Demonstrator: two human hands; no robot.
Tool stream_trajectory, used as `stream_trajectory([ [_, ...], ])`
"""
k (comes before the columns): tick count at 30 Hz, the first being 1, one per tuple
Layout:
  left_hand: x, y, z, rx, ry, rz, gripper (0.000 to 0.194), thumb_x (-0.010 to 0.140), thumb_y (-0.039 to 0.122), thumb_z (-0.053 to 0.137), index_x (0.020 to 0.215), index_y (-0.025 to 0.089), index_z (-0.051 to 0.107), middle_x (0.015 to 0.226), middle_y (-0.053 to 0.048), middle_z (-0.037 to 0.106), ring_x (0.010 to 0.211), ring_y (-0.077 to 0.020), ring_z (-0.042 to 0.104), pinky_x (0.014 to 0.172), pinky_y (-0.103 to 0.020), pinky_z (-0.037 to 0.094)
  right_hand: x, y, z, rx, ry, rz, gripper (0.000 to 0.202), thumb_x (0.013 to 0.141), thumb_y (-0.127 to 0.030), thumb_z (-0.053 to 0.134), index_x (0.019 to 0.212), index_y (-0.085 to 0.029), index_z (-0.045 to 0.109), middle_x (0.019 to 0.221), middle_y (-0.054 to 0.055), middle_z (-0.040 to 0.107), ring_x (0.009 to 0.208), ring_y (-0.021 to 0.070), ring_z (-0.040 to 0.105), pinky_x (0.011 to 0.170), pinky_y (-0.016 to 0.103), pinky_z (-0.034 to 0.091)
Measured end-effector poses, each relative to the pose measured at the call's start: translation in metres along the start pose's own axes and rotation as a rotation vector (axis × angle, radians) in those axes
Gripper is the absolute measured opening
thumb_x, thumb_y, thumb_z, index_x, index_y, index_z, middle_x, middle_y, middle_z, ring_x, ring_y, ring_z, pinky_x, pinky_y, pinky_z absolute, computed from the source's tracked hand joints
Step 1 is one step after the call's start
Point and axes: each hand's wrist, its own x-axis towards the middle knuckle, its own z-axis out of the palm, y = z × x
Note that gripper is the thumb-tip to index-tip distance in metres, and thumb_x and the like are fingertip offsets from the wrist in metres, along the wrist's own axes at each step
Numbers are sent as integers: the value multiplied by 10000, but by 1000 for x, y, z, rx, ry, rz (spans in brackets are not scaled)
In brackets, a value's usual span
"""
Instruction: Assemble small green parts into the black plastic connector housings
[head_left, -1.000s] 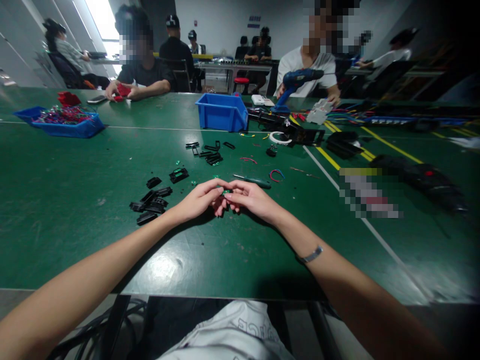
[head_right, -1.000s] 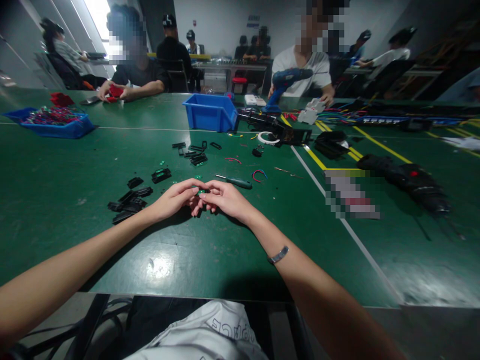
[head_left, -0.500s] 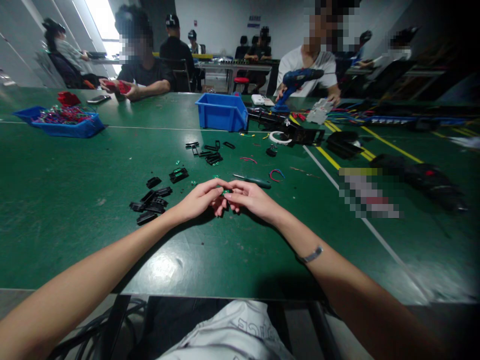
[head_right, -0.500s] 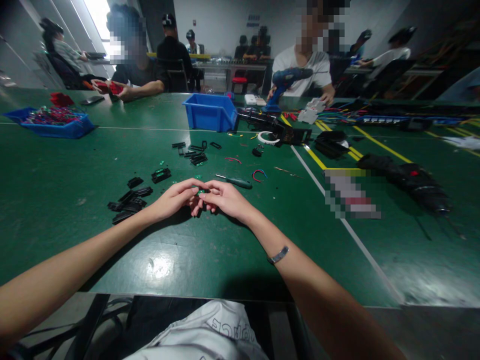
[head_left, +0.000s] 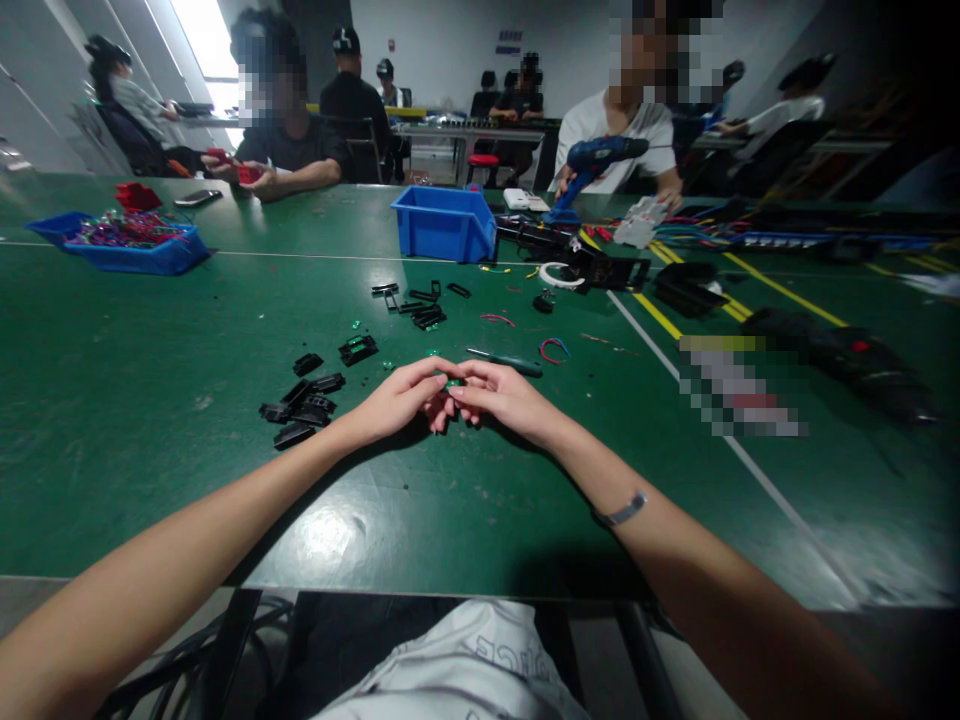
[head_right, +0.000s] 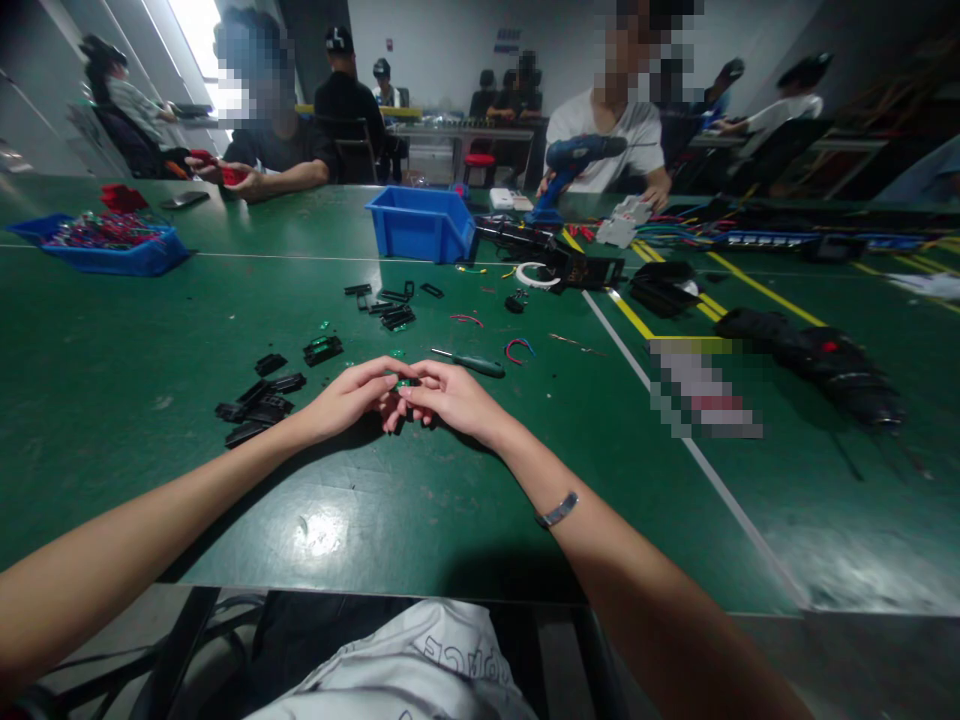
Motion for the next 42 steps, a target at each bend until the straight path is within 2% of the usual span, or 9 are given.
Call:
stream_trajectory([
  [42, 1, -1, -1, 0, -12, -5, 332, 1026, 381, 469, 1238, 142, 560, 767, -24, 650, 619, -137, 662, 604, -247, 518, 0, 0, 0, -26, -7, -12, 314, 909, -362, 689, 1130, -150, 618, 856, 49, 711, 647, 112, 597, 571, 234, 471],
])
